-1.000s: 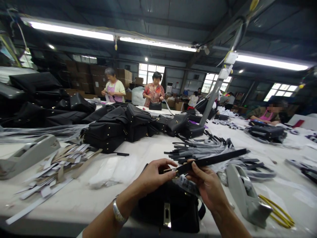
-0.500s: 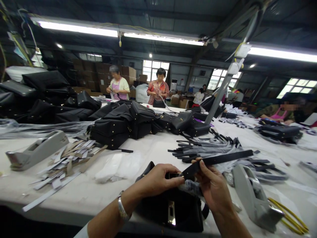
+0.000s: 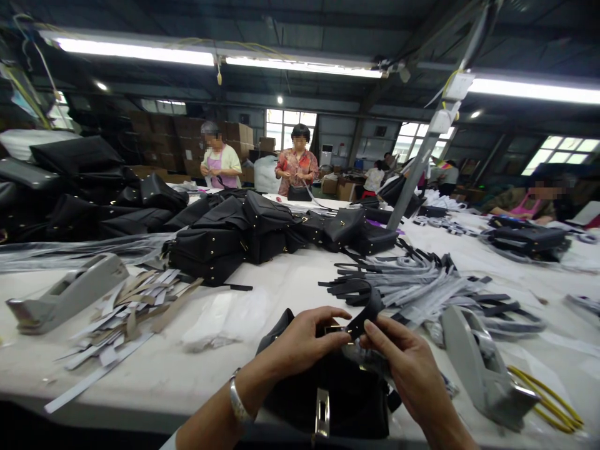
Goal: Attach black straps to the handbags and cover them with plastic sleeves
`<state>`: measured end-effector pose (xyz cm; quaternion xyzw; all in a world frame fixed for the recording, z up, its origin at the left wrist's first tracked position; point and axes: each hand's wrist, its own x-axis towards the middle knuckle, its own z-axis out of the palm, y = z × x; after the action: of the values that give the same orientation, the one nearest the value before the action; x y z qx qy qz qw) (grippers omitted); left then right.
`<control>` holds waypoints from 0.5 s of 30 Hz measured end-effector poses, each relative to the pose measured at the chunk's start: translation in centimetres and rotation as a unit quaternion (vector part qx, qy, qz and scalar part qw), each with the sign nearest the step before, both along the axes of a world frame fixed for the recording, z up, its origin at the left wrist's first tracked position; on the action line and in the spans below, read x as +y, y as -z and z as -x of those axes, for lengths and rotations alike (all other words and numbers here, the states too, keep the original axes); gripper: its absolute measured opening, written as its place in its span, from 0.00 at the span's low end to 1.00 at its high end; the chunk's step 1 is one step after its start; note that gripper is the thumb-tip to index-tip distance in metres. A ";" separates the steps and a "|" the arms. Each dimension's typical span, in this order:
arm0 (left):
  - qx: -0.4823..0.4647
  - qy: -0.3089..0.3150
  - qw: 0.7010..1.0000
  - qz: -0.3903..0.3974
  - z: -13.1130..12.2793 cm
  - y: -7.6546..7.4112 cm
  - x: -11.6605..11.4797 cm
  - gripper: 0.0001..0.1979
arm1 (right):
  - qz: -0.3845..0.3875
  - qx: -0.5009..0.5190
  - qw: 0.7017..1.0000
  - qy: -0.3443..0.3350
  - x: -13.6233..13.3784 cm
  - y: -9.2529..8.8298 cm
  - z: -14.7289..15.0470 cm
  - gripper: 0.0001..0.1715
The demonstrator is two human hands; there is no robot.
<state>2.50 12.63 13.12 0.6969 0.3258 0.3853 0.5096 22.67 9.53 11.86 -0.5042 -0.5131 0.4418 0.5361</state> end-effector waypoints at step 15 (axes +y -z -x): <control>-0.029 0.010 0.998 0.051 0.7 -0.5 0.8 0.21 | -0.122 -0.160 0.977 0.071 -0.9 -0.2 2.1 0.13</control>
<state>1.84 13.43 13.61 0.6617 0.3229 0.3832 0.5577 20.54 8.61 12.08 -0.5341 -0.6050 0.2504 0.5347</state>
